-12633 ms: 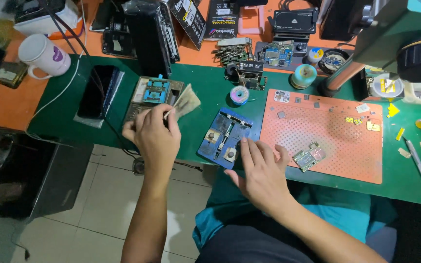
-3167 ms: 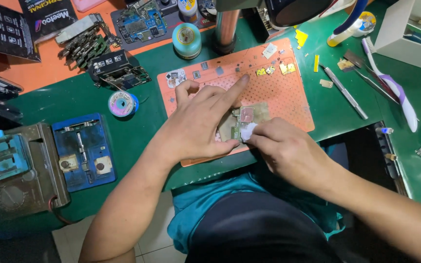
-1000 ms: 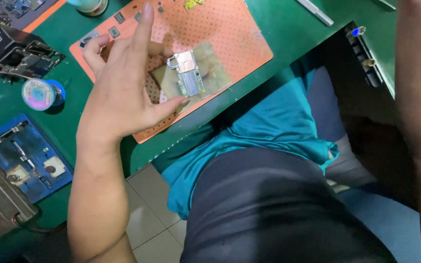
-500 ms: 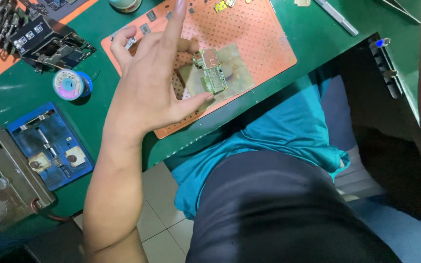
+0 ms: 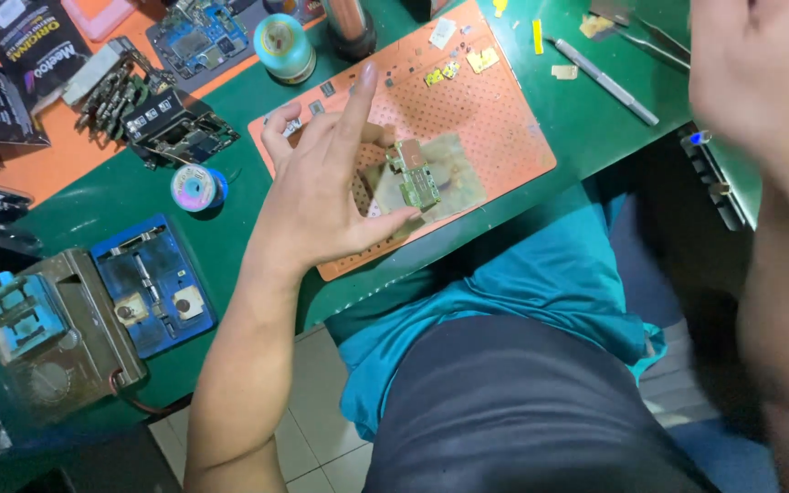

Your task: Cleaning a circuit board using a brush and a wipe at a repair bench.

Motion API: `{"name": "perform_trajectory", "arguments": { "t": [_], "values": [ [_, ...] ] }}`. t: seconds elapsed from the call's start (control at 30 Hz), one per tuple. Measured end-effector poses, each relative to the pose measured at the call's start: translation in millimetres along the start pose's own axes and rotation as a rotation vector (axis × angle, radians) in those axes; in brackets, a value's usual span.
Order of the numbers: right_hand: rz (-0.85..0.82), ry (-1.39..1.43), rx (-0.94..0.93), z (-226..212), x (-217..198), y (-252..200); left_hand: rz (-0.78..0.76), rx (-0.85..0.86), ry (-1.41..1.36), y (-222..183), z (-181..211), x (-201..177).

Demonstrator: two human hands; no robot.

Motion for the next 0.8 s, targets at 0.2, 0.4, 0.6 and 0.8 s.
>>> {"name": "perform_trajectory", "arguments": {
  "t": [0.2, 0.4, 0.6, 0.8],
  "values": [
    [-0.088, 0.44, 0.191, -12, 48, -75, 0.054, -0.137, 0.048, 0, 25, -11],
    [-0.228, 0.762, 0.289, -9, 67, -93, 0.222, -0.322, 0.107, -21, 53, 1],
    [-0.299, -0.18, -0.134, -14, 84, -101, 0.37, -0.461, 0.071, -32, 61, 20],
    [-0.489, -0.477, -0.012, -16, 85, -95, 0.409, -0.45, 0.076, -36, 61, 24]
  ]
}}
Point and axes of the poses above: each hand's wrist, its own y-axis towards the middle knuckle, its own x-axis out of the palm, z = x × y, the point moved 1 cm from there along y, towards the middle knuckle, and after that the axes turned 8 degrees about y, right-handed, at the moved point
